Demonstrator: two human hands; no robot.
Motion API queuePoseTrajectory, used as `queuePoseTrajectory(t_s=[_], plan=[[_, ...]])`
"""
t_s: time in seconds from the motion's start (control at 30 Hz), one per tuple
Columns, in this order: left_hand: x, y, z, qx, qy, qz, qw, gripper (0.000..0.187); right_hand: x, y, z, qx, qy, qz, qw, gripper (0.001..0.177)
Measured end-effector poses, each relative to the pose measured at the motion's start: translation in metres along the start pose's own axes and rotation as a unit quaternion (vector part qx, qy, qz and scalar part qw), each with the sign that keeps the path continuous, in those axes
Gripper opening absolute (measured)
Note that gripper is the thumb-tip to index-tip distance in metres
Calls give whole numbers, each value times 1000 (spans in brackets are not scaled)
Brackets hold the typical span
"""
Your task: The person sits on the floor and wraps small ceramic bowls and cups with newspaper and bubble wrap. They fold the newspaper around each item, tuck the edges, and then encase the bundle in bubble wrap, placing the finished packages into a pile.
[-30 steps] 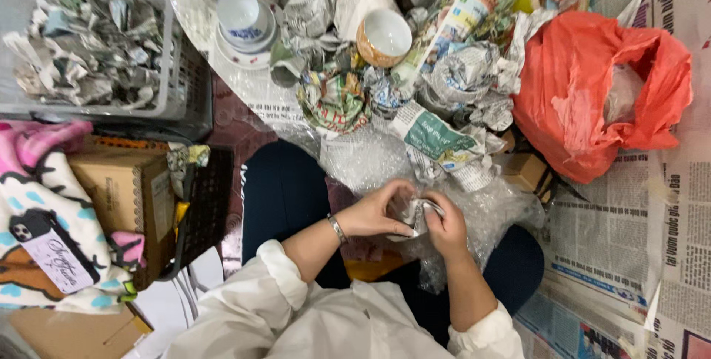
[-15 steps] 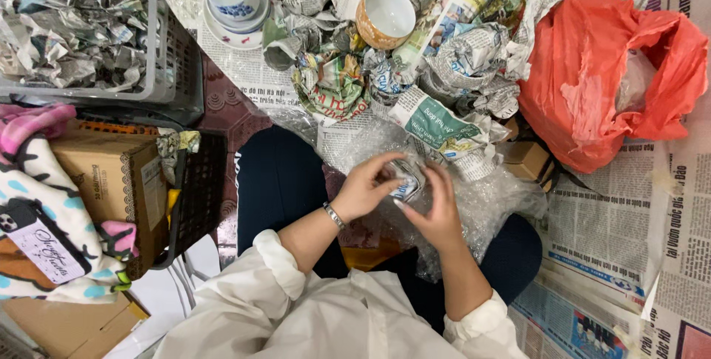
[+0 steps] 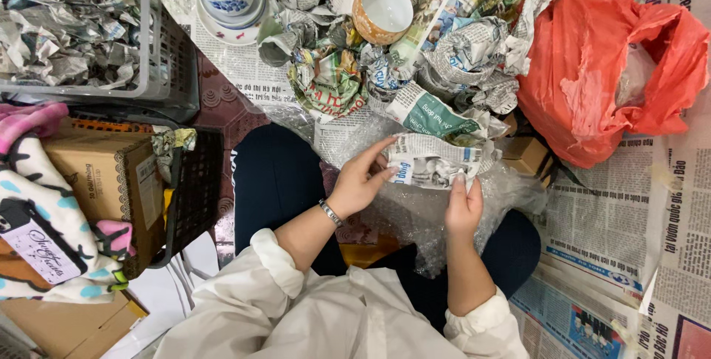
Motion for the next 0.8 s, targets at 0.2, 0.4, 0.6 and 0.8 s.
queuePoseTrajectory(t_s=[0.2, 0.4, 0.6, 0.8], plan=[[22, 1, -3, 37, -59, 214, 974, 36, 4, 4, 1, 4, -46, 87, 995, 23], [32, -3, -5, 35, -48, 250, 966, 25, 8, 5, 1, 26, 28, 82, 996, 20], [43, -6, -7, -66, -164, 406, 897, 30, 21, 8, 4, 153, -74, 234, 957, 16], [18, -15, -19, -49, -48, 363, 929, 61, 48, 30, 10, 219, -79, 243, 942, 23]])
Point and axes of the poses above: each hand's wrist, its own z-axis away from the middle knuckle, its own y-axis out of the palm, x = y × z, the point moved 1 cm from there along -z, towards the middle knuckle, and after that the axes turned 13 degrees about -x, right-handed, at the moved point
